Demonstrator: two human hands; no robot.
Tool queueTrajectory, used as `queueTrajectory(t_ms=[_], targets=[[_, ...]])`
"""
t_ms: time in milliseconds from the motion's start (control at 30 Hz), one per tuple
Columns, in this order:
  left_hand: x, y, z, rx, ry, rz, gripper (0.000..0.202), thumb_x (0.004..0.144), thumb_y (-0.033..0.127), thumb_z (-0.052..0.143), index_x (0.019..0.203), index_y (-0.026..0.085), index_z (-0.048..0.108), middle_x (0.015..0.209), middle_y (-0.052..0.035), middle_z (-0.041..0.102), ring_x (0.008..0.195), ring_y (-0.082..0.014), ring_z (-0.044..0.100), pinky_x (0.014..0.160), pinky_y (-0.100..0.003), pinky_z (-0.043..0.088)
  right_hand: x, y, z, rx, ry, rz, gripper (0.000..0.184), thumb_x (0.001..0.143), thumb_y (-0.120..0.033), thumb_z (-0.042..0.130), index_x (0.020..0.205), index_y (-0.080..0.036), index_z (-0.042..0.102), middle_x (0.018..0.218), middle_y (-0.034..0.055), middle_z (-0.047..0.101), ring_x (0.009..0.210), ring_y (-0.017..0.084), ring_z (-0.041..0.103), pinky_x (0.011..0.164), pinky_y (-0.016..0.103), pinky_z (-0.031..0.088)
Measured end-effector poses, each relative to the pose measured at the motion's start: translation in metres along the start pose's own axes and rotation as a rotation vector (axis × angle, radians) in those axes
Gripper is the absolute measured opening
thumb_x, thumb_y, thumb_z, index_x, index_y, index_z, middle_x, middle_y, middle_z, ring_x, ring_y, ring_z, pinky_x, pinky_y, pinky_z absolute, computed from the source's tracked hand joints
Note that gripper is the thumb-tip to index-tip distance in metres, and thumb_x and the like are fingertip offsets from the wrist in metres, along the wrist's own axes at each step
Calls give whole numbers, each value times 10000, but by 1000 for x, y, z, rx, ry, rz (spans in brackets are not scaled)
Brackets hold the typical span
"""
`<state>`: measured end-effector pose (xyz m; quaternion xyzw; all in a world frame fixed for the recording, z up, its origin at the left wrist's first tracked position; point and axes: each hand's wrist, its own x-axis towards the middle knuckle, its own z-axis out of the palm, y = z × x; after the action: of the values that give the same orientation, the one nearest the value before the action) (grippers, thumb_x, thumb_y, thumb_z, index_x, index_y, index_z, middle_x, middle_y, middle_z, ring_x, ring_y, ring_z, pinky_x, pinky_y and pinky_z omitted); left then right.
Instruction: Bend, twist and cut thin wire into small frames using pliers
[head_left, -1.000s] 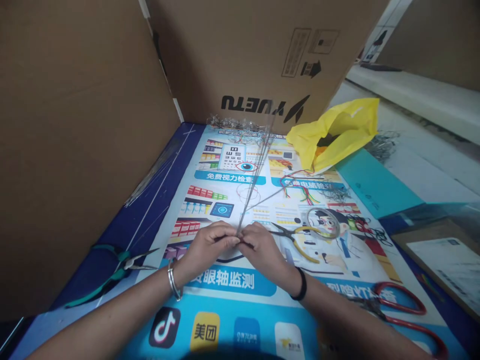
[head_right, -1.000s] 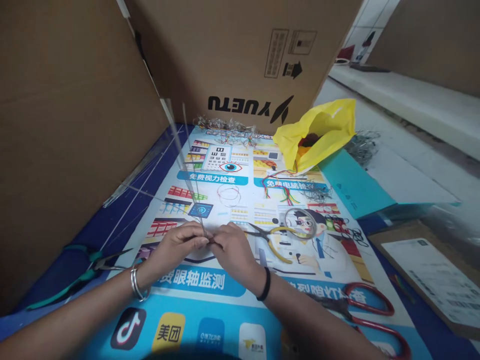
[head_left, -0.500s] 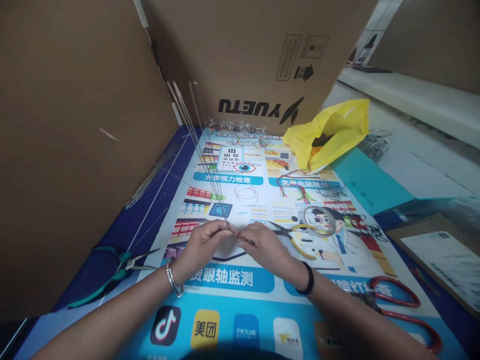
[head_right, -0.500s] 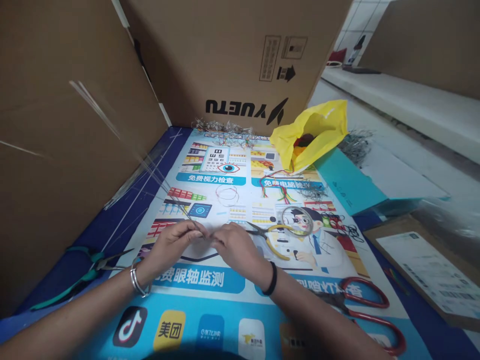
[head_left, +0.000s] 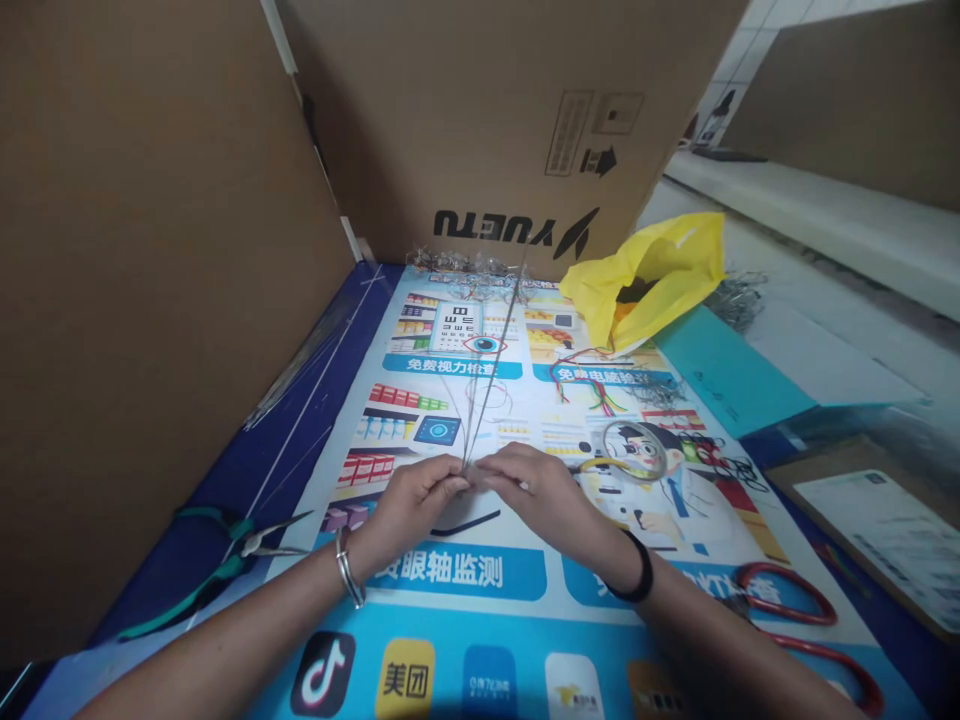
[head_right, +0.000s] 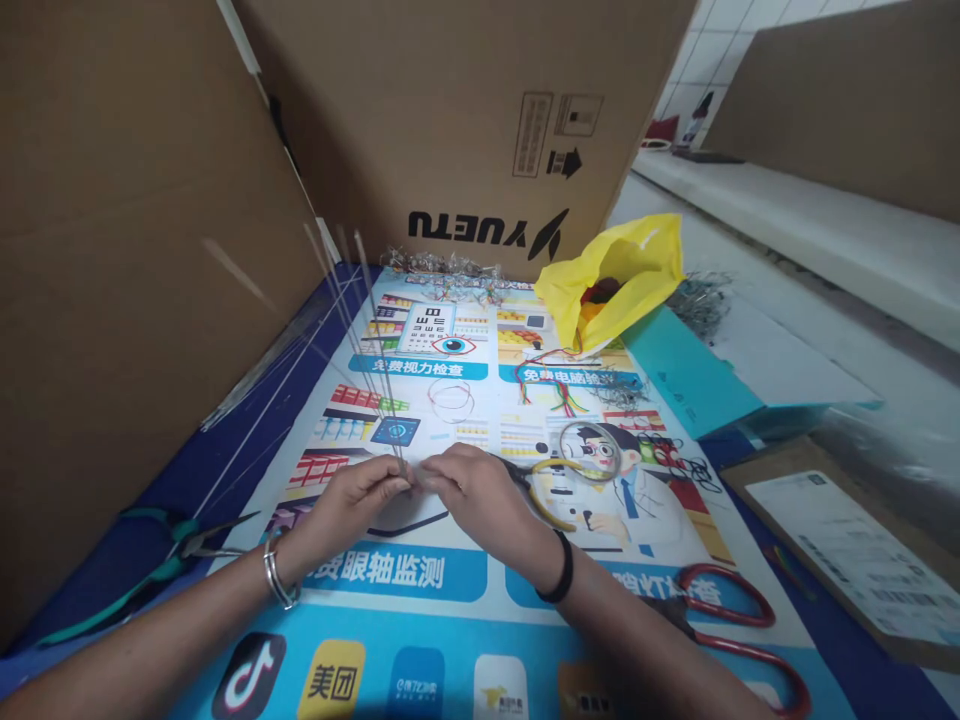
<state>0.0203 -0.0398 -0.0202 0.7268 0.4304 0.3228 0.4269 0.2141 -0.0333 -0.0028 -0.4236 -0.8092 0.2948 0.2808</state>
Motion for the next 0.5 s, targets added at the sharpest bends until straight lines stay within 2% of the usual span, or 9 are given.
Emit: queueTrajectory(t_ms=[67, 167, 233, 333, 433, 500], targets=[[1, 1, 0, -9, 13, 9, 161, 872, 197, 467, 797, 184, 609, 760, 8, 633, 723, -126, 568, 679, -240, 424, 3, -6, -2, 89, 25, -7, 158, 866, -213, 546, 946, -213, 683, 854, 31, 668, 834, 151, 596, 756, 255, 444], [1, 2, 0, -45, -15, -3, 175, 864, 235, 496, 748, 176, 612, 714, 9, 619, 676, -124, 540, 632, -233, 412, 7, -13, -4, 202, -8, -11, 138, 835, -274, 604, 932, -223, 689, 871, 22, 665, 838, 151, 600, 761, 259, 453], [0, 5, -1, -123, -88, -36, 205, 871, 267, 500, 750, 172, 637, 736, -8, 642, 700, -134, 556, 656, -248, 423, 7, -17, -5, 321, -56, 11, 145, 840, -309, 597, 900, -216, 689, 858, 16, 669, 810, 146, 614, 745, 258, 466], [-2, 9, -1, -285, -220, -124, 231, 865, 284, 515, 735, 164, 663, 772, -36, 666, 726, -151, 578, 712, -283, 437, 5, -19, -5, 514, -140, 110, 205, 879, -340, 527, 844, -194, 667, 683, -7, 659, 647, 129, 625, 647, 244, 486], [-7, 13, 5, -471, -265, -239, 231, 838, 329, 553, 703, 157, 628, 697, -38, 642, 688, -156, 575, 706, -294, 441, 2, -21, -4, 482, -43, 168, 216, 856, -321, 547, 725, -182, 650, 630, -11, 648, 609, 118, 608, 615, 225, 474], [-11, 15, 12, -558, -212, -310, 235, 830, 360, 561, 710, 160, 590, 642, -20, 600, 640, -145, 551, 670, -278, 433, 1, -21, -2, 411, 54, 196, 214, 828, -278, 572, 652, -178, 642, 637, -10, 647, 611, 107, 590, 598, 206, 455]])
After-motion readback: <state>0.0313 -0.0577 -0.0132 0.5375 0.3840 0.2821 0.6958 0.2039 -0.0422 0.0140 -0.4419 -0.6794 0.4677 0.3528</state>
